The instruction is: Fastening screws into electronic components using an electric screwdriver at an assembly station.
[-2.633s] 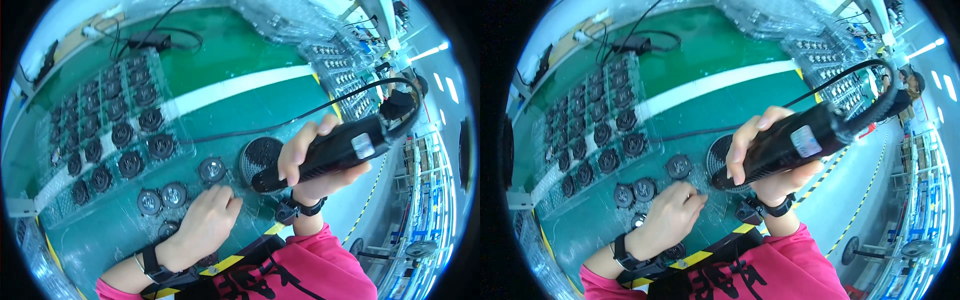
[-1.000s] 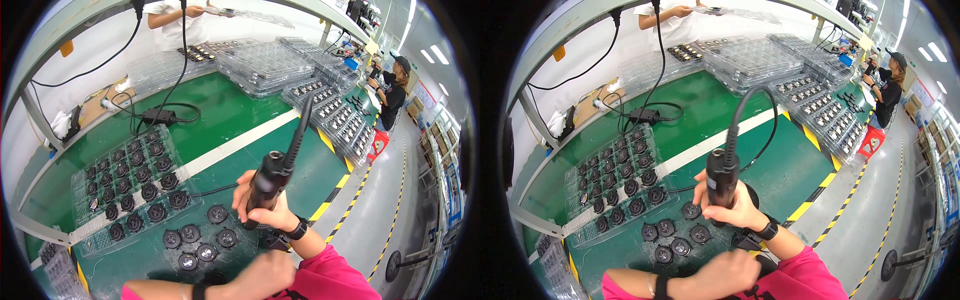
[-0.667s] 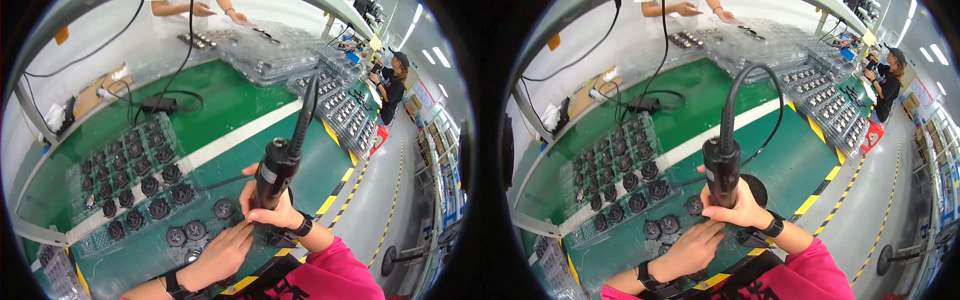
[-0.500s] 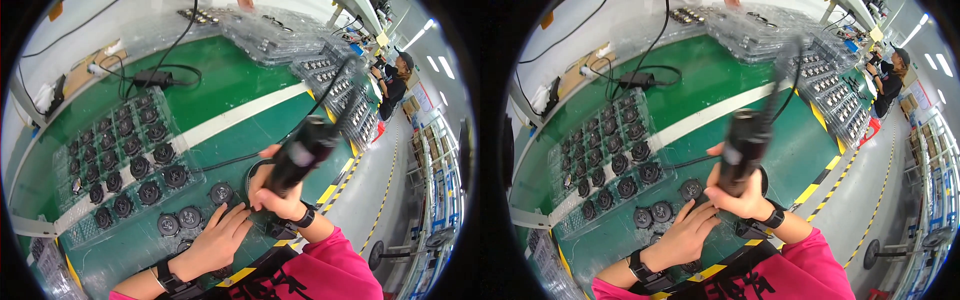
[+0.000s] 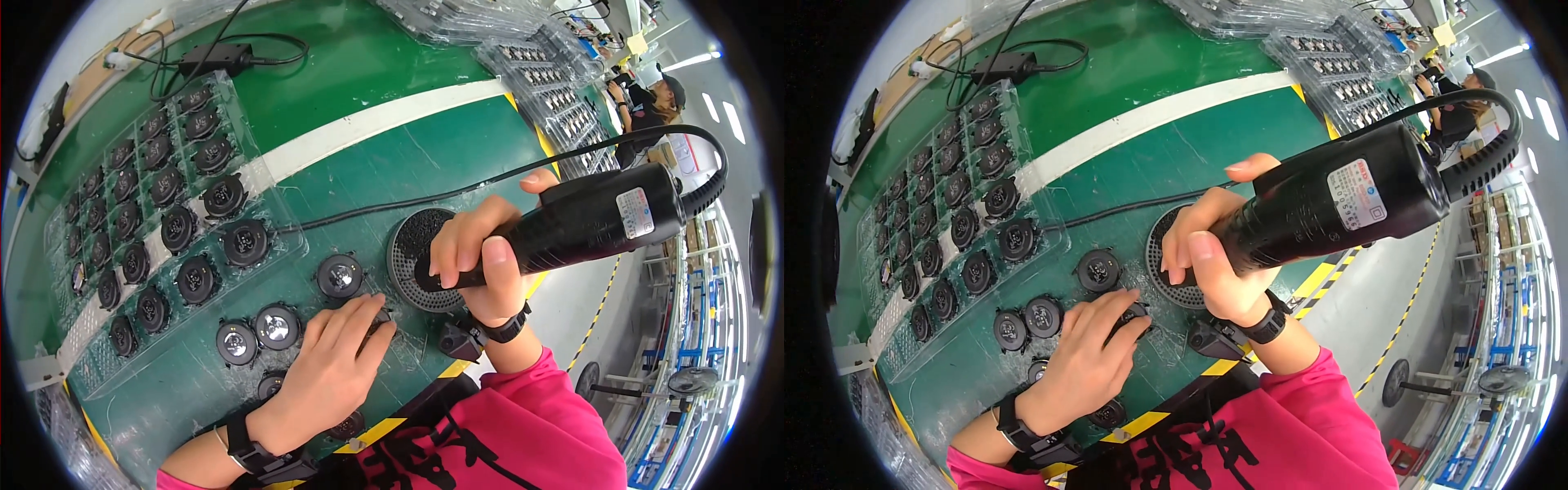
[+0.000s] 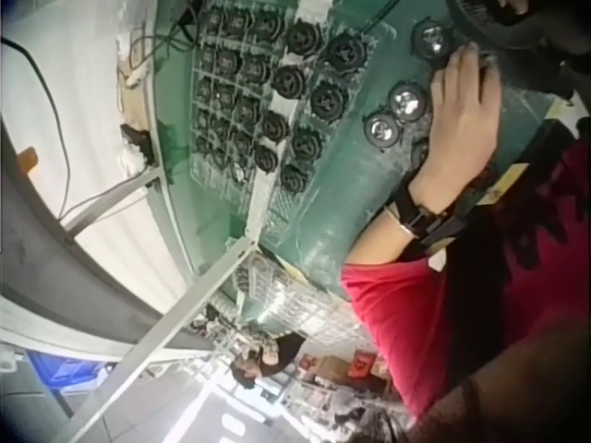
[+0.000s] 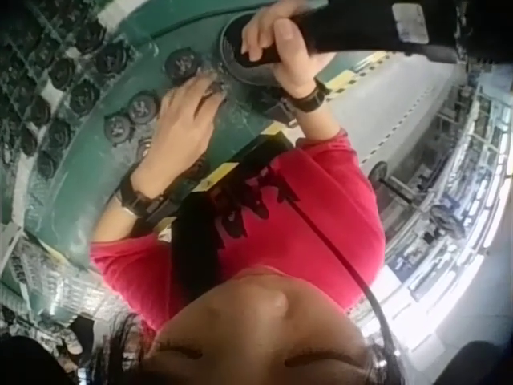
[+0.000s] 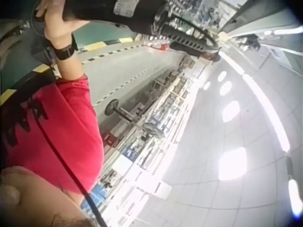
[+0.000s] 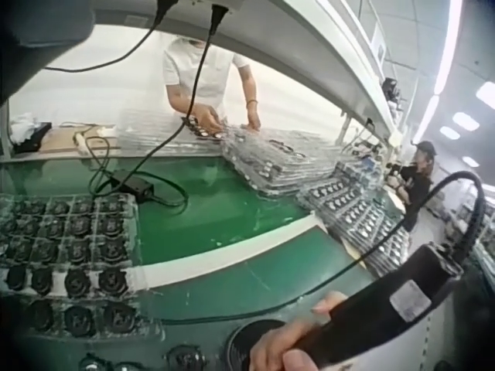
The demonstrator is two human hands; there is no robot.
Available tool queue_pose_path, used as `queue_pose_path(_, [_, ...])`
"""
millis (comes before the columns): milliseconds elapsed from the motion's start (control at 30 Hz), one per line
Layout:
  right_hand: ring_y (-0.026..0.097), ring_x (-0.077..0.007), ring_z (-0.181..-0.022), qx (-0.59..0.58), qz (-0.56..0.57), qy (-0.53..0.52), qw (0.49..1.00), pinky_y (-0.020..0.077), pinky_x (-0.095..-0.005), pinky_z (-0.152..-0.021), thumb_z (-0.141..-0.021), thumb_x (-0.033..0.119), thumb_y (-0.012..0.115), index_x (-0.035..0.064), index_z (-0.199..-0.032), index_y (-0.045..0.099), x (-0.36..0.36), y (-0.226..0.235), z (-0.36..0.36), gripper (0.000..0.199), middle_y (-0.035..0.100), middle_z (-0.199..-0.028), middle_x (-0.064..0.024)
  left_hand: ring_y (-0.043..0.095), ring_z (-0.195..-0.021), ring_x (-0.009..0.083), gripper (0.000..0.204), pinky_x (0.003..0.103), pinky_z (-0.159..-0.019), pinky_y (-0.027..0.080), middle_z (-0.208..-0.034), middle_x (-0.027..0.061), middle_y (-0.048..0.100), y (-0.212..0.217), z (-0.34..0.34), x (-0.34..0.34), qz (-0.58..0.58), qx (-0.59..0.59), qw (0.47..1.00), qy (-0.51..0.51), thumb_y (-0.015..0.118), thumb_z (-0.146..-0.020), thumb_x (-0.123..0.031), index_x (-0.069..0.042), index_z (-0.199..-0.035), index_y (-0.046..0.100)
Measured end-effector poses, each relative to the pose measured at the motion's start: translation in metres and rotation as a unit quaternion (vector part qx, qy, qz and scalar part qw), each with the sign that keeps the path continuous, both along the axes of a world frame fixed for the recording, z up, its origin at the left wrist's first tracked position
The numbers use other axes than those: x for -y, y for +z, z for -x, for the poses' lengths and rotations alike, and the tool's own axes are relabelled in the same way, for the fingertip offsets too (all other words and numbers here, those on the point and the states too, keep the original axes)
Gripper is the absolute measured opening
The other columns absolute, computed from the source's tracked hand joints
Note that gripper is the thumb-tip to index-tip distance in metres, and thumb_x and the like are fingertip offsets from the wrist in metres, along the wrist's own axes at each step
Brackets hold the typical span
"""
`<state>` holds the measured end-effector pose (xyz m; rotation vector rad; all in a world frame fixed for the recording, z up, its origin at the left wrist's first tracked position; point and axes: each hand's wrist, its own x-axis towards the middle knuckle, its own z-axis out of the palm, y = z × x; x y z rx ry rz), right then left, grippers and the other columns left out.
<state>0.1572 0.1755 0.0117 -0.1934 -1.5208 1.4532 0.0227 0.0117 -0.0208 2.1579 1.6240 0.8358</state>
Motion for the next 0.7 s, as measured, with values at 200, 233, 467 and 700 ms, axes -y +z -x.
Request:
queue_pose_path(200, [0.054,-0.0187,-0.050,0.002,-0.023,0.003,1.000,0.0505,-0.0356,-0.051,-0.096,0.022,0.063,0.0174,-0.136,0.024,0.0014,-0.0029,0.0035,0.056,0.050,-0.068,-0.0051,0.050,-0.122,0.0396,0.042,0.045,-0.097,0.047,-0.131,0.0258,0.049,-0.0031,-0.0007,0.0000,-0.003,-0.002,1.000,0.002,0.062,-0.076,-0.002,0.004,-0.118,0.060])
queue_pose_path(233, [0.054,-0.0187,-0.050,0.003,-0.022,0.003,1.000,0.0505,-0.0356,-0.051,-0.096,0.022,0.063,0.0174,-0.136,0.024,0.0016,-0.0029,0.0033,0.056,0.050,-0.068,-0.0051,0.050,-0.122,0.0396,0.042,0.045,-0.097,0.047,-0.131,0.0258,0.049,-0.0031,-0.0006,0.0000,-0.002,-0.002,1.000,0.002,0.062,-0.076,-0.002,0.004,-0.118,0.060])
queue_pose_path(467, [0.055,-0.0186,-0.051,0.004,-0.029,0.032,0.999,0.0506,-0.0353,-0.052,-0.096,0.022,0.064,0.0176,-0.134,0.023,0.0023,-0.0018,0.0024,0.056,0.051,-0.068,-0.0046,0.050,-0.122,0.0392,0.045,0.044,-0.099,0.047,-0.132,0.0254,0.049,-0.0009,-0.0006,-0.0015,-0.001,-0.011,1.000,0.002,0.061,-0.074,-0.001,0.004,-0.119,0.060])
queue_pose_path(700, [0.055,-0.0181,-0.050,0.041,-0.076,0.034,0.996,0.0508,-0.0348,-0.052,-0.096,0.022,0.064,0.0173,-0.134,0.023,0.0041,0.0007,0.0005,0.055,0.051,-0.068,-0.0039,0.050,-0.121,0.0412,0.048,0.047,-0.100,0.047,-0.133,0.0238,0.049,-0.0043,-0.0031,-0.0009,0.003,0.029,0.999,0.018,0.062,-0.072,0.004,0.002,-0.120,0.059])
